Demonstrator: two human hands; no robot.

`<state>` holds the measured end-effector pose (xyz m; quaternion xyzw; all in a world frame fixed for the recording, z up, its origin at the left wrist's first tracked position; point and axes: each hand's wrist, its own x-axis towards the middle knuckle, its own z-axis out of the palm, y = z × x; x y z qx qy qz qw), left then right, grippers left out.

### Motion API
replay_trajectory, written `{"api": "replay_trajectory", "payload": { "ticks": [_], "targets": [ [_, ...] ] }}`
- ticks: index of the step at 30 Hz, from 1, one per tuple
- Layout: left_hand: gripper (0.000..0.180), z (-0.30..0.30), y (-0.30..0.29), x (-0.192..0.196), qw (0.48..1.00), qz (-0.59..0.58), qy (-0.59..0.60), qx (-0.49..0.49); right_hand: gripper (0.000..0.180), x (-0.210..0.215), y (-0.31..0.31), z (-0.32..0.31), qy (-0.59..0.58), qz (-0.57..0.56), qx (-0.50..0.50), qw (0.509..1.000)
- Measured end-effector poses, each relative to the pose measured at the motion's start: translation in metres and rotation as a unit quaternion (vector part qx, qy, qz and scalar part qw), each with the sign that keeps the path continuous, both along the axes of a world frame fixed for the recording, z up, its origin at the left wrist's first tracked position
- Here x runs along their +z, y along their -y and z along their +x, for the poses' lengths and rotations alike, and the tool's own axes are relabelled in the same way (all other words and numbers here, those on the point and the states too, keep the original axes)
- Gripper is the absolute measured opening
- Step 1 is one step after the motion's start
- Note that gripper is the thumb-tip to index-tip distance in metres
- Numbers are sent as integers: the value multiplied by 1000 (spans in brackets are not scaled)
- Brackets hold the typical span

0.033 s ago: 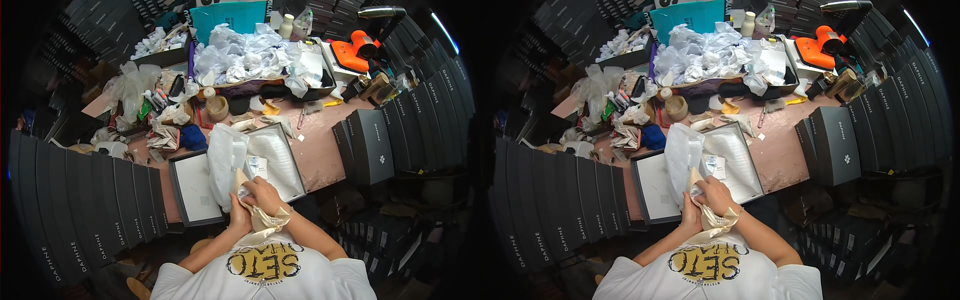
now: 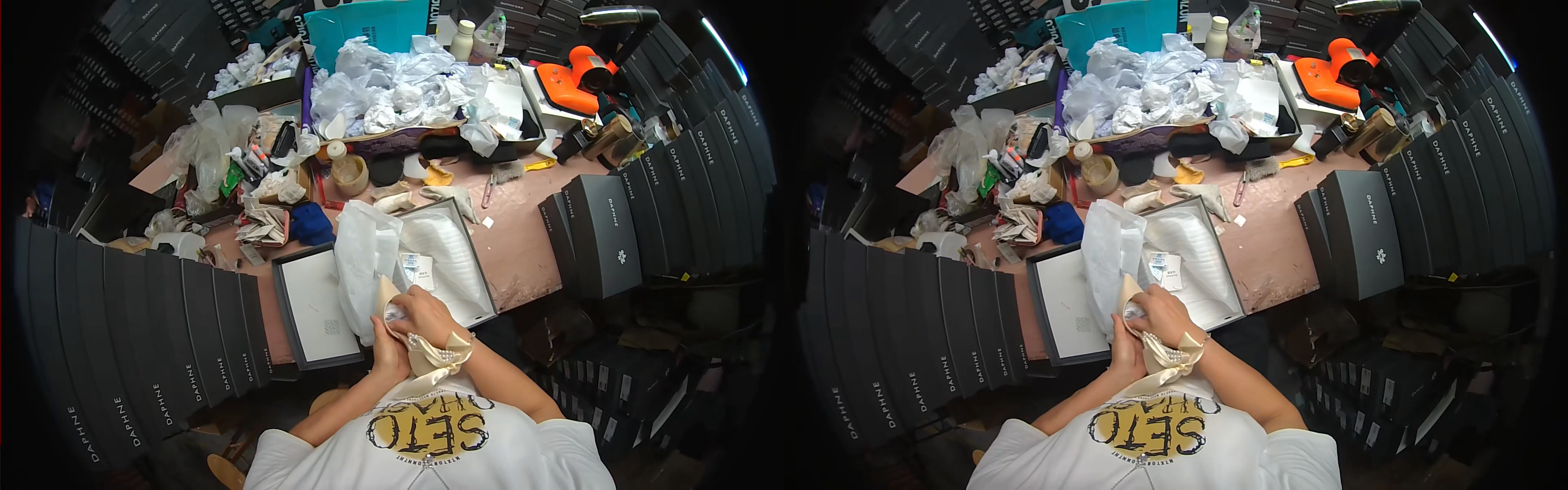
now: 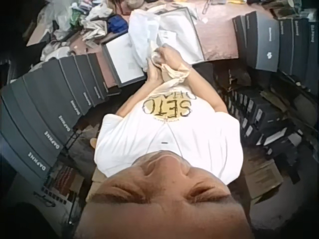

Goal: The person is inspecting, singing loose threads with a lighter, and packing high-heeled shoes into boxes with tissue paper.

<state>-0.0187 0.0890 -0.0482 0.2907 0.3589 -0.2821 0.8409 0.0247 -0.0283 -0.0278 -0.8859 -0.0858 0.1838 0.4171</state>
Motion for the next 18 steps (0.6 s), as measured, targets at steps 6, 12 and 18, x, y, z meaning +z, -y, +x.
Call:
{"api": "replay_trajectory", "payload": {
  "ticks": [6,12,18],
  "targets": [
    [69,2,-1,-1,999,-4,28,-46,50,-9,30,-21,-82,126,-2,989],
    [65,3,0,-17,994,38,37,-98,62,-13,35,-19,-95,105,22,990],
    [71,30,-14,-24,995,49,29,-81,55,-47,70,11,115,-79,-173,975]
  ]
}}
